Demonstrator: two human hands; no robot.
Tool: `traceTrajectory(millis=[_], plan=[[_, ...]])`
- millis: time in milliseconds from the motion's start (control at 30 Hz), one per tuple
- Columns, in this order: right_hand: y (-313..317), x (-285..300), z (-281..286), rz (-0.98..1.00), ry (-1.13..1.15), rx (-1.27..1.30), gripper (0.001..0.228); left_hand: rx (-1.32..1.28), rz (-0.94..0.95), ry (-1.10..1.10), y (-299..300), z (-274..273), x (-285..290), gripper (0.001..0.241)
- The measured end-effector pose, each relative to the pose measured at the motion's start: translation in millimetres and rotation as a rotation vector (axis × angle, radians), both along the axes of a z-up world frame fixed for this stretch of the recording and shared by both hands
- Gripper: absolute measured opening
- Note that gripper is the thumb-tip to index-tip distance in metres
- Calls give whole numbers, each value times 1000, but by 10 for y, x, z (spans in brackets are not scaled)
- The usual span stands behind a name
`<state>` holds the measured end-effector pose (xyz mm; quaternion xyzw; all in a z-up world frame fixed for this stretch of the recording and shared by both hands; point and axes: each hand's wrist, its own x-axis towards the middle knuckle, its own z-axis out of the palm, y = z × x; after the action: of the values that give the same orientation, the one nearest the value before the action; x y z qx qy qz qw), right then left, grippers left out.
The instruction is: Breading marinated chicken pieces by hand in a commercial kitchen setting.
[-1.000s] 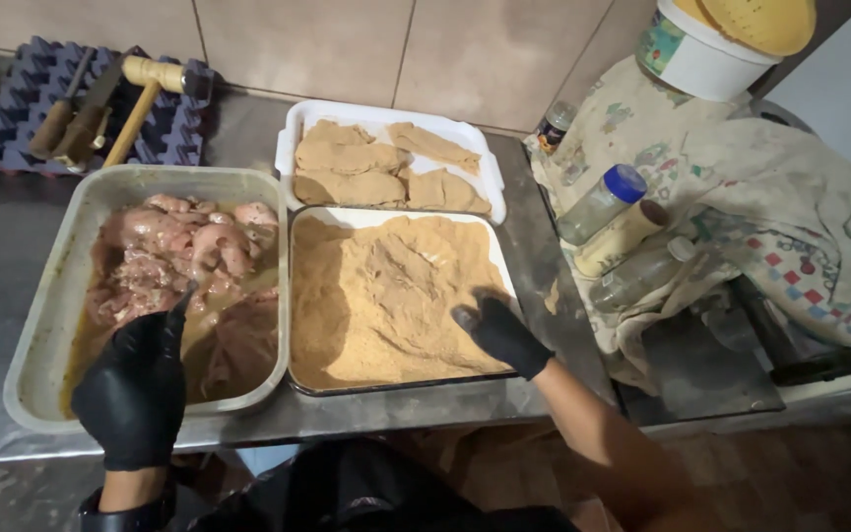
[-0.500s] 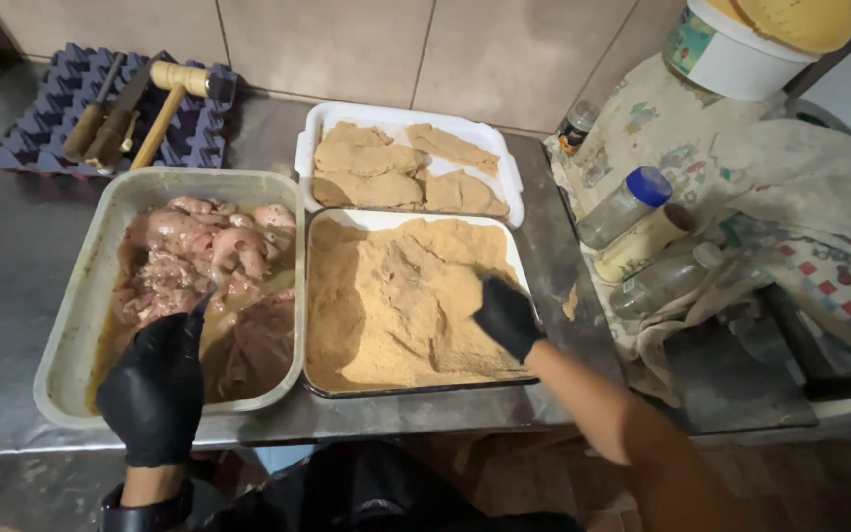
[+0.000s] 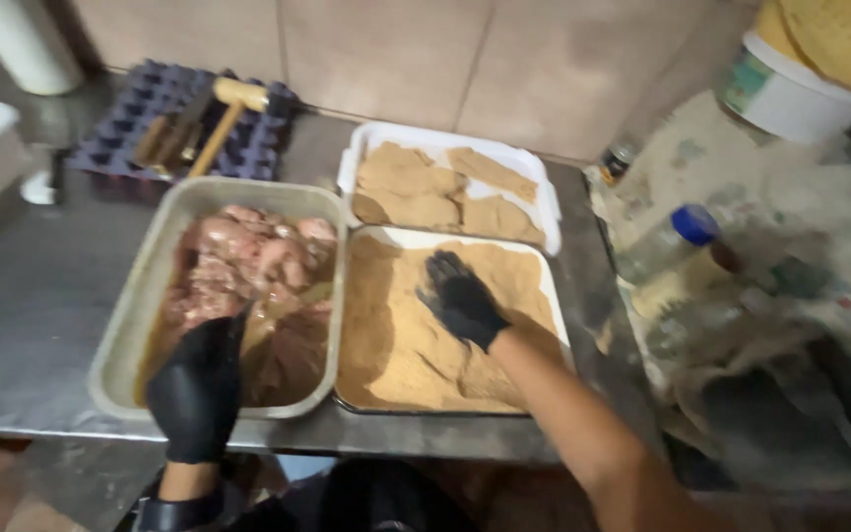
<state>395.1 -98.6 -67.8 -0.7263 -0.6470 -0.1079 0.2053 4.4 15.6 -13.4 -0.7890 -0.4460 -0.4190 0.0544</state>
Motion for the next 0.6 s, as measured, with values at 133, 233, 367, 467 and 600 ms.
traceTrajectory(millis=[133,233,367,467,600], plan=[[47,99,-154,-16,-85,-206,59,-184,-27,-37,20,-73,11,22],[-49,-568,261,-106,-35,-358,69,-328,42,-87,-2,87,11,20],[-123,-681,240,-140,-33,-396,82,-229,58,-82,-24,102,57,14],[115,-95,-194,-113,79,-401,74,-208,69,-93,-15,33,73,17],[-35,-74,34,-174,-43,-484,83,-190,81,-93,-4,59,57,17]])
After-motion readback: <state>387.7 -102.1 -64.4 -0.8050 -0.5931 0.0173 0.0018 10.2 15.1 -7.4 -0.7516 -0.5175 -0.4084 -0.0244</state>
